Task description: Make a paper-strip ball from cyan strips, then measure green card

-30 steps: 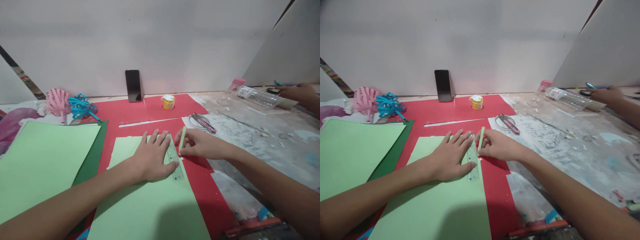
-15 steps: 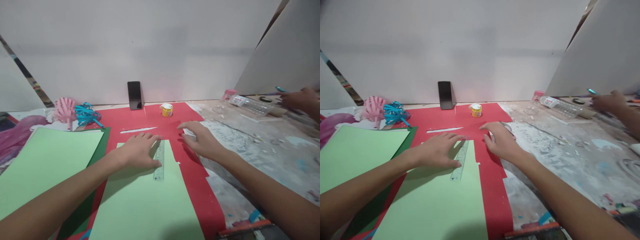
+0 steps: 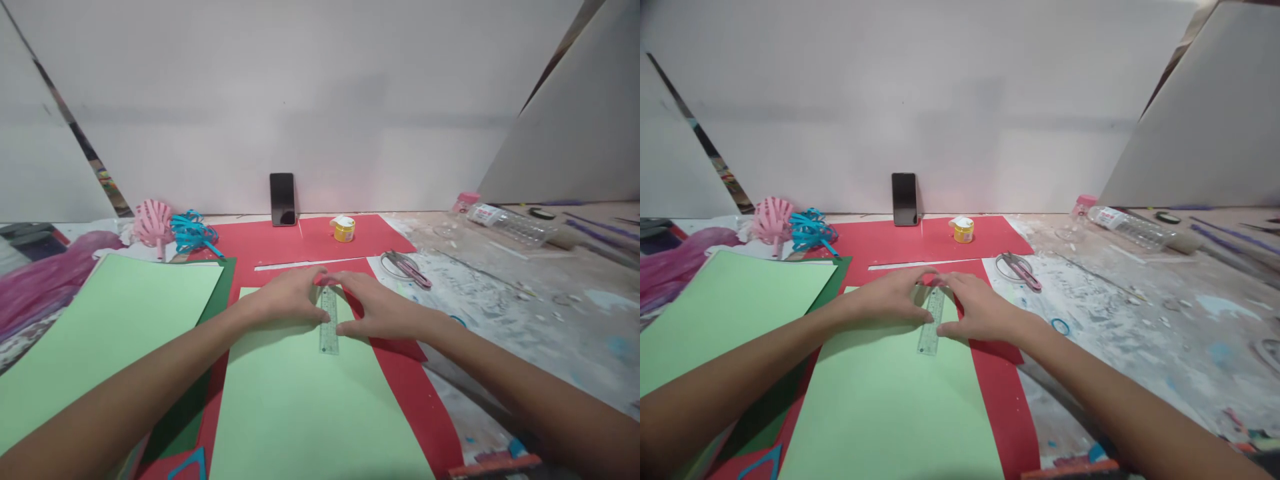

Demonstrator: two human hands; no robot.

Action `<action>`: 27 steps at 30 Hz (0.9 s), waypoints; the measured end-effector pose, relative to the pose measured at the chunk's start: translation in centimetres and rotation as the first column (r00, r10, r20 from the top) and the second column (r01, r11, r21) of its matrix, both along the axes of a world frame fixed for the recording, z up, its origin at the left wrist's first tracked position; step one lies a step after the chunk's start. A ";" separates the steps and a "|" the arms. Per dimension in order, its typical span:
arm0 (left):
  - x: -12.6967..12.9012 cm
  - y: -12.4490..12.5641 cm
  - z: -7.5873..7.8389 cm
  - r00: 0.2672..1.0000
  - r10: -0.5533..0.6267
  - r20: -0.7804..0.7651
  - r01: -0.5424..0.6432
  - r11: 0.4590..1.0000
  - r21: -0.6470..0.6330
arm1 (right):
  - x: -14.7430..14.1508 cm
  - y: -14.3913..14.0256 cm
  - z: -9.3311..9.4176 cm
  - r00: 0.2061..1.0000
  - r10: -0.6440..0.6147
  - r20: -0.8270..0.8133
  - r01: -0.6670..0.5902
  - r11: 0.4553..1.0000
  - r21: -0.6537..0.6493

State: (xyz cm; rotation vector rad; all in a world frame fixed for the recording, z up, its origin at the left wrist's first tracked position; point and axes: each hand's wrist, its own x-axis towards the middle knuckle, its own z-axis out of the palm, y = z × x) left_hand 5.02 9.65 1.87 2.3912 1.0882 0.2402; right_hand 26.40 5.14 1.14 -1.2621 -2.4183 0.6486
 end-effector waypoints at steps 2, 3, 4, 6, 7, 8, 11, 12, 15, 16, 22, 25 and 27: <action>-0.1 0.6 -0.1 0.999 0.018 0.045 -0.017 1.000 -0.019 | -0.4 1.2 0.6 1.000 -0.006 0.026 0.008 0.997 -0.073; -0.2 0.9 -0.2 0.997 0.028 0.075 -0.025 0.999 -0.036 | -0.7 2.0 0.9 0.999 -0.007 0.043 0.012 0.994 -0.106; -0.4 1.1 -0.2 0.993 0.039 0.111 -0.032 0.998 -0.058 | -1.0 2.8 1.1 0.998 -0.016 0.065 0.024 0.992 -0.124; -0.5 1.3 -0.3 0.983 0.068 0.170 -0.049 0.992 -0.114 | -1.4 4.7 1.3 0.991 -0.041 0.127 0.063 0.983 -0.170; -0.6 1.3 -0.4 0.978 0.086 0.187 -0.060 0.988 -0.143 | -1.6 5.5 1.4 0.984 -0.046 0.171 0.082 0.974 -0.209; -0.6 1.3 -0.5 0.975 0.108 0.195 -0.075 0.983 -0.167 | -1.7 6.4 1.5 0.977 -0.055 0.207 0.107 0.962 -0.249; -0.7 1.2 -0.5 0.965 0.175 0.194 -0.130 0.966 -0.223 | -1.4 7.7 2.2 0.956 -0.065 0.286 0.167 0.922 -0.350; -0.9 1.3 -0.4 0.959 0.201 0.200 -0.151 0.959 -0.241 | -1.0 7.6 2.6 0.962 -0.049 0.269 0.156 0.907 -0.391; -2.4 1.6 0.4 0.927 0.290 0.239 -0.214 0.930 -0.298 | 0.9 6.1 4.0 0.999 -0.038 -0.008 0.029 0.875 -0.483; -3.3 1.7 0.8 0.909 0.328 0.257 -0.239 0.916 -0.323 | 1.8 5.3 4.5 0.988 -0.084 -0.132 0.011 0.879 -0.476; -9.9 -0.1 3.0 0.615 0.665 0.423 -0.433 0.734 -0.524 | 7.1 1.7 5.9 0.630 -0.403 -0.664 0.135 0.899 -0.418; -11.1 -3.8 2.8 0.473 0.763 0.440 -0.444 0.638 -0.629 | 8.4 1.1 6.3 0.549 -0.427 -0.719 0.141 0.895 -0.423; -10.5 -7.1 2.1 0.410 0.810 0.420 -0.422 0.576 -0.700 | 8.4 0.9 6.7 0.553 -0.434 -0.712 0.116 0.886 -0.449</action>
